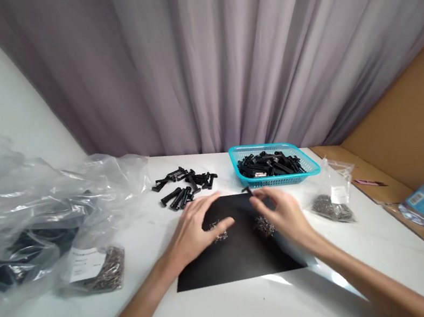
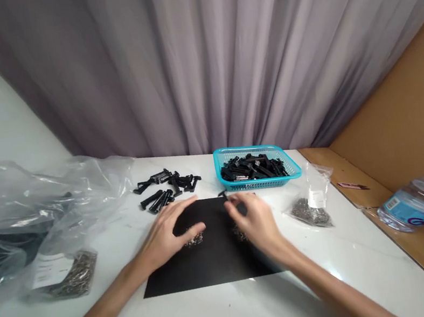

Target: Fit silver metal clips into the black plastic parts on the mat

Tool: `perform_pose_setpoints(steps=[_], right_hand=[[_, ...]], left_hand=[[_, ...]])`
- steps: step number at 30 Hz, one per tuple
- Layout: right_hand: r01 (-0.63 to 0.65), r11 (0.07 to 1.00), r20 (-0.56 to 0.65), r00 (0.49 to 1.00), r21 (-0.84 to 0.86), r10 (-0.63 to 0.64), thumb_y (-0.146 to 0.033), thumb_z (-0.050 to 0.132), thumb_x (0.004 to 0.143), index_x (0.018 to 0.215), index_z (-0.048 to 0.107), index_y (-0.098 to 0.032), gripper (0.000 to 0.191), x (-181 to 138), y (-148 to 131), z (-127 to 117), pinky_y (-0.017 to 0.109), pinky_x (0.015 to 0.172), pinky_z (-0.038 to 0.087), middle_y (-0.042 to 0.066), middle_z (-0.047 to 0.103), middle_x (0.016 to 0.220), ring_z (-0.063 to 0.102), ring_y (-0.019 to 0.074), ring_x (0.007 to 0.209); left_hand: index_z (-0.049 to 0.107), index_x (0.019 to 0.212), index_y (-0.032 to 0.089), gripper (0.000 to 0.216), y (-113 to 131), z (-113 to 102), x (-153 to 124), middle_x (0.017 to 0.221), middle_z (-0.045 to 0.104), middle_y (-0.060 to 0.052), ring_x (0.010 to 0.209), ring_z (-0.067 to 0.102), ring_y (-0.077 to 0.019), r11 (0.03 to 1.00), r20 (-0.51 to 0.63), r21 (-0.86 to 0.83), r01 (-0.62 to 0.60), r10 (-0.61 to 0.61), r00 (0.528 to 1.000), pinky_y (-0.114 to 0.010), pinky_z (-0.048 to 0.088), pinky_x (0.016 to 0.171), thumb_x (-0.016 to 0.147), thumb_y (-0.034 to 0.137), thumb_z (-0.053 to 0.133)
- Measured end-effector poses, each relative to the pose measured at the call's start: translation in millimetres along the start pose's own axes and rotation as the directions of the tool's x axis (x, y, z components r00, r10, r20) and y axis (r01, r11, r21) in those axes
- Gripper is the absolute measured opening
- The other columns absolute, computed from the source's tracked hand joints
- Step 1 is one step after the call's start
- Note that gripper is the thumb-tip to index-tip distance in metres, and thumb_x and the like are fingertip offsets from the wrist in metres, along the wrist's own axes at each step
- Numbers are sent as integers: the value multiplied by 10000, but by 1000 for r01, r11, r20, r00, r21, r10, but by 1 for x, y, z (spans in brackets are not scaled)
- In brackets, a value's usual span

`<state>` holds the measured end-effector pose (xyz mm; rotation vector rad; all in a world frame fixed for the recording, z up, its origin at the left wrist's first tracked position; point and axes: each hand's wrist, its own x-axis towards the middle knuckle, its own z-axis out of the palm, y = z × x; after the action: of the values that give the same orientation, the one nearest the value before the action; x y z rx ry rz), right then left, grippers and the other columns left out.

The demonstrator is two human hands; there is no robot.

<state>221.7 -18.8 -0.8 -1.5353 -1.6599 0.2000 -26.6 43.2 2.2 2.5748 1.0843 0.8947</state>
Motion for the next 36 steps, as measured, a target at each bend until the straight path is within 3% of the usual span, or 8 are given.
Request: perform_pose_setpoints(steps=[3, 6, 8, 11, 15, 20, 28, 36], right_hand=[[64, 886, -152, 977, -459, -149, -411, 470, 1047, 1093, 725, -177, 349, 53, 22, -21, 385, 800, 507, 120, 774, 1015, 676, 293, 985], [38, 834, -159, 976, -550, -150, -345, 469, 1041, 1013, 738, -135, 343, 89, 30, -31, 371, 696, 463, 180, 747, 993, 657, 321, 945], [39, 816, -155, 975, -576, -156, -353, 461, 1045, 1036, 727, -119, 355, 92, 27, -29, 352, 645, 430, 207, 714, 1046, 646, 326, 943], [124, 796, -105, 968, -593, -230, -367, 421, 1073, 1089, 710, -154, 360, 66, 12, -13, 339, 664, 449, 171, 681, 1108, 649, 292, 957], [372, 838, 138, 928, -398, -346, -345, 456, 1074, 1117, 702, -201, 288, 7, -11, 13, 351, 739, 540, 122, 669, 1078, 678, 237, 891], [396, 887, 280, 902, -237, -328, -266, 472, 1059, 1229, 670, -216, 266, -39, -26, 26, 360, 726, 581, 116, 661, 1107, 701, 236, 912], [449, 877, 367, 856, -174, -365, -246, 462, 1067, 1359, 673, -286, 362, -50, -41, 28, 358, 716, 588, 106, 625, 1145, 665, 186, 793], [528, 823, 411, 811, -209, -416, -375, 514, 1061, 1407, 658, -243, 398, -40, -55, 42, 437, 873, 615, 172, 575, 1245, 656, 272, 1042]], left_hand=[[626, 1288, 205, 308, -31, -6, 6, 1287, 677, -136, 1229, 609, -320, 965, -152, 235, 114, -80, 985, -495, 486, 1074, 1014, 324, 550], [651, 1137, 159, 228, -48, -10, 6, 1137, 667, -180, 1100, 627, -369, 921, -226, 326, 214, -145, 963, -529, 515, 975, 985, 296, 551], [645, 1071, 166, 193, -52, -11, 4, 1067, 656, -169, 1028, 635, -367, 894, -245, 368, 255, -172, 954, -517, 529, 927, 964, 312, 578], [629, 1016, 183, 150, -55, -10, 2, 1022, 645, -150, 984, 637, -350, 868, -248, 407, 285, -195, 949, -481, 538, 886, 961, 313, 580], [617, 1029, 189, 129, -57, -7, 2, 1053, 648, -143, 1011, 637, -334, 855, -232, 427, 295, -212, 949, -443, 532, 885, 978, 296, 565], [605, 1091, 184, 153, -59, -5, 3, 1081, 667, -141, 1019, 643, -319, 852, -227, 414, 322, -245, 942, -420, 520, 882, 1020, 296, 530], [635, 1072, 174, 167, -66, -4, 5, 1069, 726, -146, 1066, 630, -325, 878, -214, 368, 305, -239, 947, -427, 493, 938, 1047, 244, 485], [643, 1159, 138, 256, -57, -5, 7, 1149, 691, -172, 1102, 599, -343, 895, -299, 307, 324, -232, 926, -457, 435, 1017, 1066, 263, 439]])
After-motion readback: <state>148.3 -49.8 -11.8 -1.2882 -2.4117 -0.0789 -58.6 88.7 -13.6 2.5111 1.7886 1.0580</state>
